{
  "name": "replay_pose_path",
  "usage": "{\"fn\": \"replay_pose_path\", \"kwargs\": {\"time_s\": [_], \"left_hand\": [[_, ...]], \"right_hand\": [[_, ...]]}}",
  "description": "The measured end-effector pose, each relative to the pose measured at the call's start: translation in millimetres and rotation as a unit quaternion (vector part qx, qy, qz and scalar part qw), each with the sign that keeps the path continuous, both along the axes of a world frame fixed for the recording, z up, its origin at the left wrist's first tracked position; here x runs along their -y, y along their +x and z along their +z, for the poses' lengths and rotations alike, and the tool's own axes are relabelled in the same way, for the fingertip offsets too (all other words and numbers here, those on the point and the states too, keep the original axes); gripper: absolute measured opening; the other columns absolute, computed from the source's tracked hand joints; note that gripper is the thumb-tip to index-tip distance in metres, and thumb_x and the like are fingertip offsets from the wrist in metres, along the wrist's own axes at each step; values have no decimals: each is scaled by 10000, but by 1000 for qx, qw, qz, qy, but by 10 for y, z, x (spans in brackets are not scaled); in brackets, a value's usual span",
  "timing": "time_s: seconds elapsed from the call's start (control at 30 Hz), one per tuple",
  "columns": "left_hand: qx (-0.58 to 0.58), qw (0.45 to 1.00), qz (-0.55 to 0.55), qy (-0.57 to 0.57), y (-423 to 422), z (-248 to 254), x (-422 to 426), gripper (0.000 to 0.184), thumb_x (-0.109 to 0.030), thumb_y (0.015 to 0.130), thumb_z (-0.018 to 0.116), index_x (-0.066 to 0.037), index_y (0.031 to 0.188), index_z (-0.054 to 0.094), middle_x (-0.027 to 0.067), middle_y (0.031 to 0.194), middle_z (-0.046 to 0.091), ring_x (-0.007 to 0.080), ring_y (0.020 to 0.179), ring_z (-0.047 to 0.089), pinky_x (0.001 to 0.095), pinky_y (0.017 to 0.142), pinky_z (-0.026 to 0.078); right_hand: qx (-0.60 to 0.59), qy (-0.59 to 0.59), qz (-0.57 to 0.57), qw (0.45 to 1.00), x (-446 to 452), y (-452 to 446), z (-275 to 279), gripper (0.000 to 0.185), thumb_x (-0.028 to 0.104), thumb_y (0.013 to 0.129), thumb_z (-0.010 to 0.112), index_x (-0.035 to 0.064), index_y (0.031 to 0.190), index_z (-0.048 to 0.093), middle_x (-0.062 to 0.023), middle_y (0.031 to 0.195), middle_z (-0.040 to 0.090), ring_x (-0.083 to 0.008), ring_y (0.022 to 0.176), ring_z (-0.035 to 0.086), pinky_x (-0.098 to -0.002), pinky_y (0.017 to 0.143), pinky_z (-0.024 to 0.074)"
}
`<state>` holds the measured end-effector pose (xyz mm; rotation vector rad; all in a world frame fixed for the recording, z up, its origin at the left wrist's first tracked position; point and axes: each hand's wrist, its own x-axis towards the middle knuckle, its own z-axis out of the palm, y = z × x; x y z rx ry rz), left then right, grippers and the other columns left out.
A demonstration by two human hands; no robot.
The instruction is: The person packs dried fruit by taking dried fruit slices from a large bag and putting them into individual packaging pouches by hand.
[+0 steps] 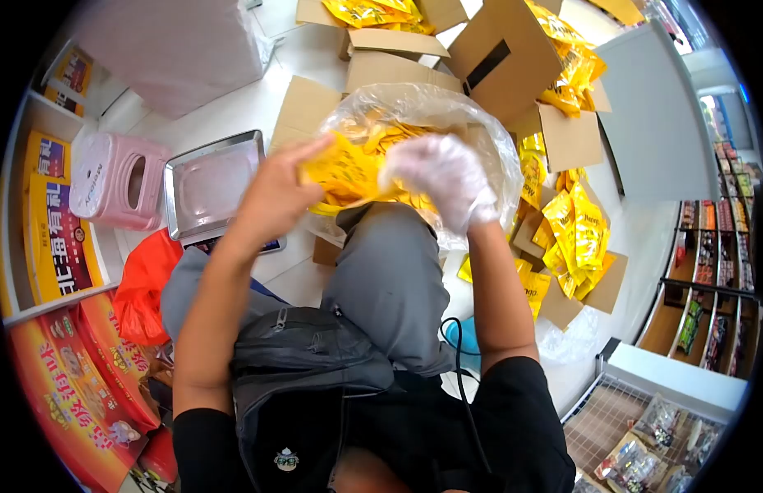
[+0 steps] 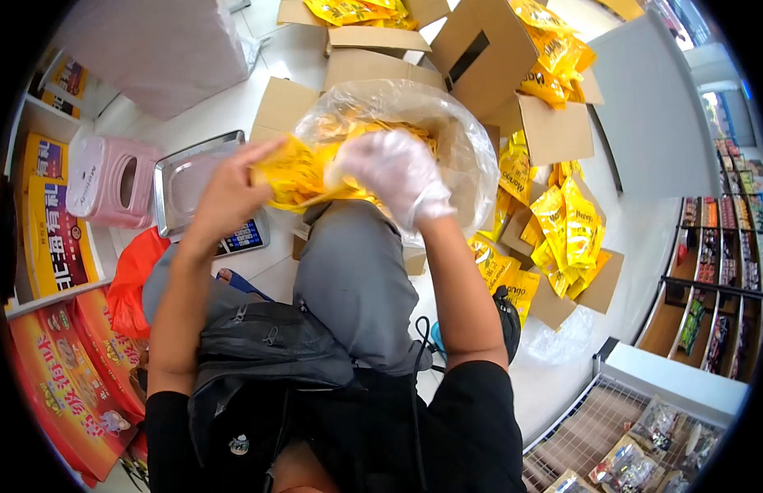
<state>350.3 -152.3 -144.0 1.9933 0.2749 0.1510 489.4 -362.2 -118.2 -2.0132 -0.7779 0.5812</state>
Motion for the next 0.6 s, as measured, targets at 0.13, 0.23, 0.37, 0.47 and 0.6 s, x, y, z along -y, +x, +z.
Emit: {"fn": "replay_pose_path", "kwargs": {"time_s": [0.13,0.23,0.37,0.47,0.6], "left_hand": [[-80,985,95,-116,-27,259,-96,647,64,724,478,-63,1358,525,21,1021,590,30,637,473,180,550,398],[-94,984,106,-104,-94,121,-184,643,89,724,468,-28,1354,517,43,1196,578,33,676,494,175,575,419],[-119,979,147,-76,-271,17,-309,669,121,725,422,-35,1370,502,56,1248,567,20,666,475,157,555,396],[-111,971,167,-134,-347,20,-331,669,115,730,422,-10,1385,471,63,1271,558,16,677,475,150,550,388],[-112,972,162,-126,-363,3,-316,681,74,736,417,-20,1411,440,77,1275,559,2,605,402,151,512,339]], "right_hand": [[-190,6,-241,952,202,837,-999,340,392,799,695,57,743,693,-61,798,675,-126,600,573,-296,595,476],[-1,-383,-102,918,226,659,-2012,501,476,668,771,34,893,700,-209,943,676,-309,988,643,-383,855,499],[24,-401,-132,906,48,148,-2490,757,430,683,756,33,1287,531,-231,1221,590,-336,1149,571,-377,951,464],[-31,-421,-89,902,53,151,-2571,774,385,754,690,39,1381,397,-233,1298,527,-351,1180,542,-377,973,450],[69,-398,38,914,265,361,-2940,492,279,841,592,30,1259,519,-231,1183,595,-354,1079,604,-400,903,489]]}}
